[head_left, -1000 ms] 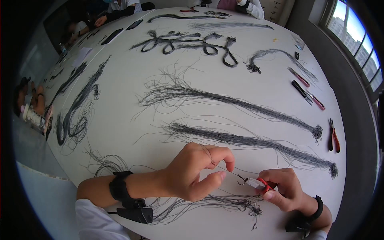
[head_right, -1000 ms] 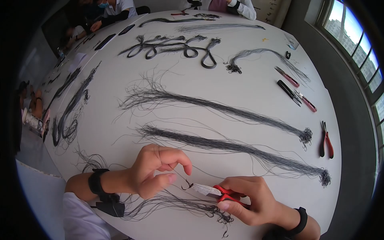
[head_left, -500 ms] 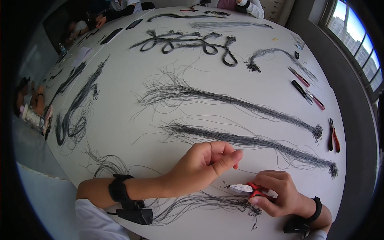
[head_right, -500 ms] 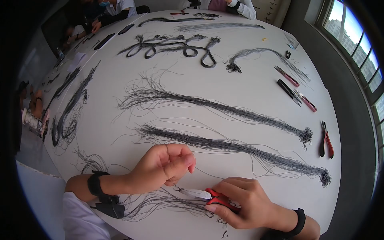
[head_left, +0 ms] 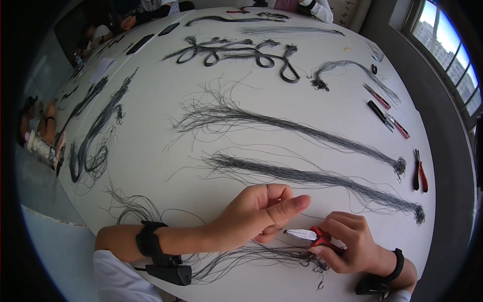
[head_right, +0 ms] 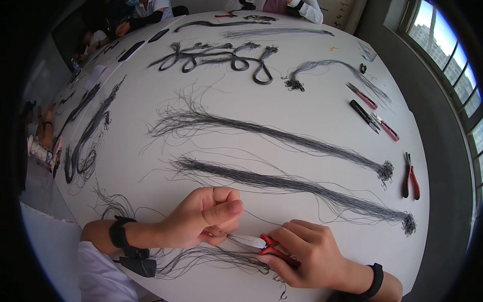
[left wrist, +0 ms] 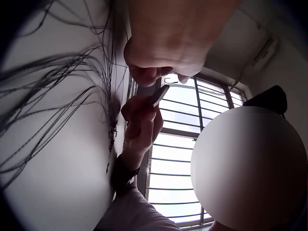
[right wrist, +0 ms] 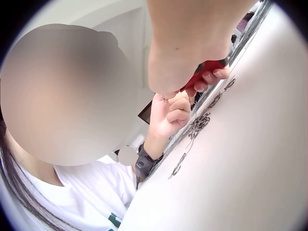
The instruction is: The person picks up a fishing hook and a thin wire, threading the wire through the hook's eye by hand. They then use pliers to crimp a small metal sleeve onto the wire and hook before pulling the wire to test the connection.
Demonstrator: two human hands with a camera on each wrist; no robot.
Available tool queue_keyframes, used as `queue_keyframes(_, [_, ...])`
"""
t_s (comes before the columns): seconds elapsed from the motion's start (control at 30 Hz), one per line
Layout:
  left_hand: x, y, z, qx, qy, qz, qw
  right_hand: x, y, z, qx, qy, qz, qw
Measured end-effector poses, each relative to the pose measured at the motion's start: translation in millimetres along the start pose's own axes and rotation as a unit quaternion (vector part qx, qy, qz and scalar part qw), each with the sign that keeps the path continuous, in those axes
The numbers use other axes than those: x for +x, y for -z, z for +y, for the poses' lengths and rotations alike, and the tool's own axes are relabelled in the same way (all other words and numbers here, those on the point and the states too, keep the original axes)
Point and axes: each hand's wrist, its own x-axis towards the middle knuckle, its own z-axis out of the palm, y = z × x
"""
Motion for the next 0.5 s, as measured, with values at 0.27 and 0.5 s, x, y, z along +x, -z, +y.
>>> queue_keyframes(0.27, [4.8,8.7,-1.4,-0.021,-0.003,-0.016,1.0,-2.0,0.7,1.6,0.038,-0.046,0.007,0.998])
queue_keyframes(0.5, [5.4,9.9,-0.4,-0.057,0.0,-0.061,0.997,-0.6,1.6,1.0,0.029,-0.037,-0.006,0.999])
